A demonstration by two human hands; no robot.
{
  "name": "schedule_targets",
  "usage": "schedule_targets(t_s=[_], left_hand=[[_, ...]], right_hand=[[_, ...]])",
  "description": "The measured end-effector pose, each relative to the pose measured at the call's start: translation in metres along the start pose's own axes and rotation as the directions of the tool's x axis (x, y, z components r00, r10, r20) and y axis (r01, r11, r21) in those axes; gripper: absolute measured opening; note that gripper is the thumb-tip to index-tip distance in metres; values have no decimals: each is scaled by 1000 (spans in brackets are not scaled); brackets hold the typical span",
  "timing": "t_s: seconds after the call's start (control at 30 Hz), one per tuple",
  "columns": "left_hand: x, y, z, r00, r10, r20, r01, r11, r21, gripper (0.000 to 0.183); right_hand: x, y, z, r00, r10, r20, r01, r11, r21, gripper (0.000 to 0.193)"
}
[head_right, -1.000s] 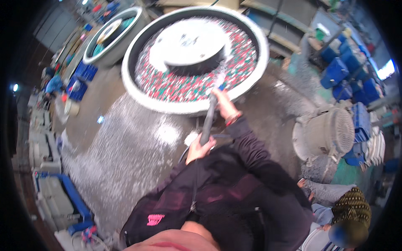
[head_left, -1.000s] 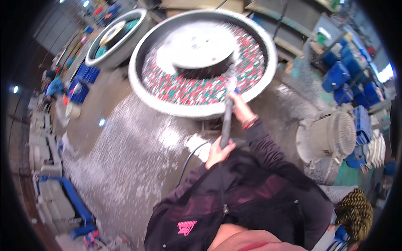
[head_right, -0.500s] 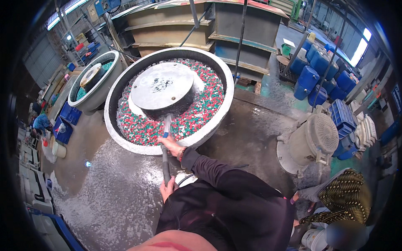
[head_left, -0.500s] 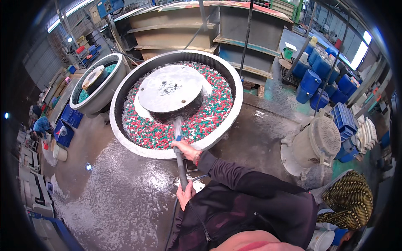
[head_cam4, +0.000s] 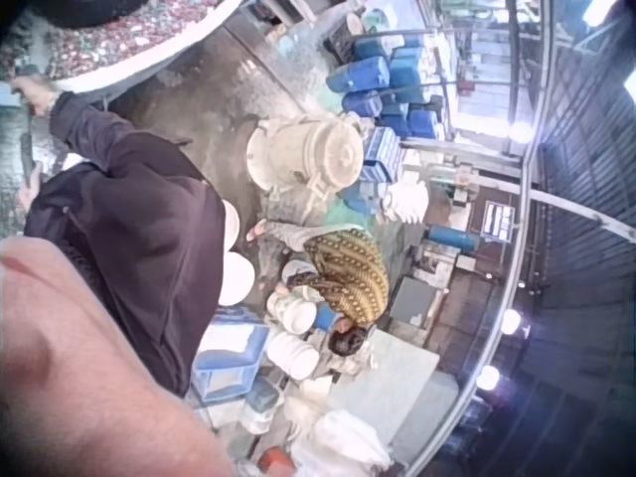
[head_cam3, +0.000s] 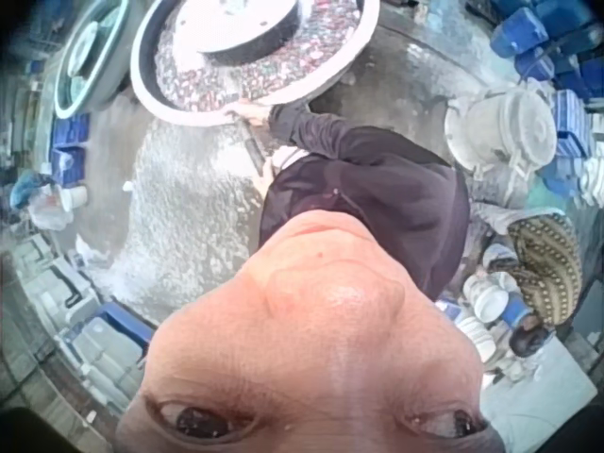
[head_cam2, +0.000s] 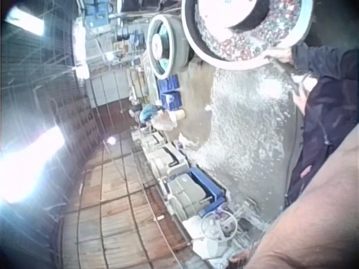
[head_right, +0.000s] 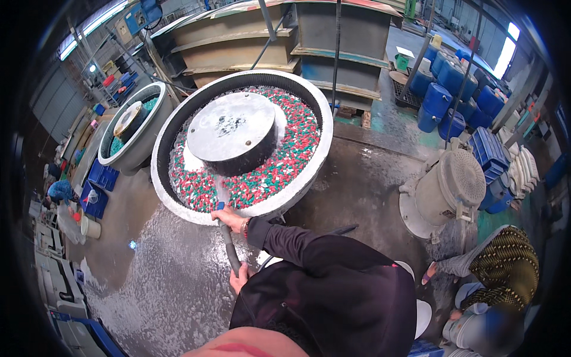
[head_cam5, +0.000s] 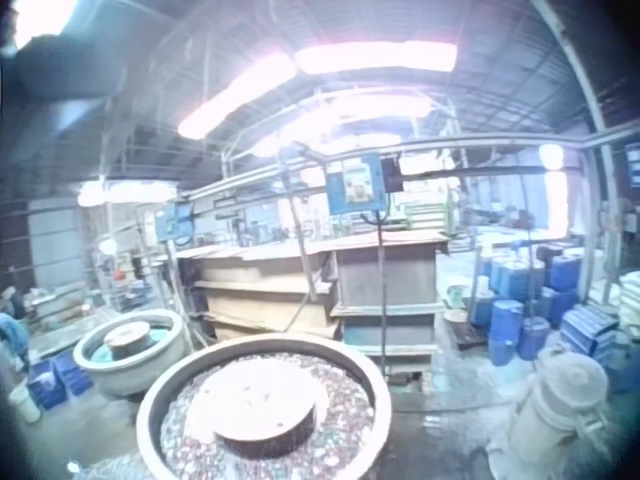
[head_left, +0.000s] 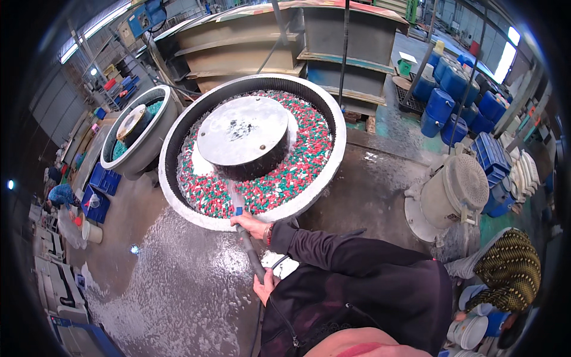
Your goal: The person uses a water hose to spray and clean the interior of a large circular vibrating tumbler machine containing small red and green objects.
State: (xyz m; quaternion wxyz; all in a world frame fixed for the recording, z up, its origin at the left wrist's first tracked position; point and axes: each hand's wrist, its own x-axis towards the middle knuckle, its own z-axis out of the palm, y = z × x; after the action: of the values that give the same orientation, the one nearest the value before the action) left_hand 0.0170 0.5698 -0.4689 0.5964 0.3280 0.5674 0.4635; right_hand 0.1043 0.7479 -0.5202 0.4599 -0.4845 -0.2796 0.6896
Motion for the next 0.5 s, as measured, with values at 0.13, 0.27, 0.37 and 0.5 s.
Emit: schedule_targets(t_s=[0.13,0.27,0.37,0.5], left_hand=[[6,0,11,995,-25,101,19,998,58,19],[10,5,30,967,-112,230,88,990,113,19],[13,-3,36,942,-149,302,109,983,146,20],[15,-6,25,955,-48,293,11,992,128,18]], right_hand=[[-10,-12,-35,991,3,-133,1,1000,26,25],[-17,-13,-81,962,-40,-268,55,997,49,21],[-30,-20,-107,946,18,-324,6,997,74,32],[-7,4,-101,930,-163,-330,180,984,20,36]])
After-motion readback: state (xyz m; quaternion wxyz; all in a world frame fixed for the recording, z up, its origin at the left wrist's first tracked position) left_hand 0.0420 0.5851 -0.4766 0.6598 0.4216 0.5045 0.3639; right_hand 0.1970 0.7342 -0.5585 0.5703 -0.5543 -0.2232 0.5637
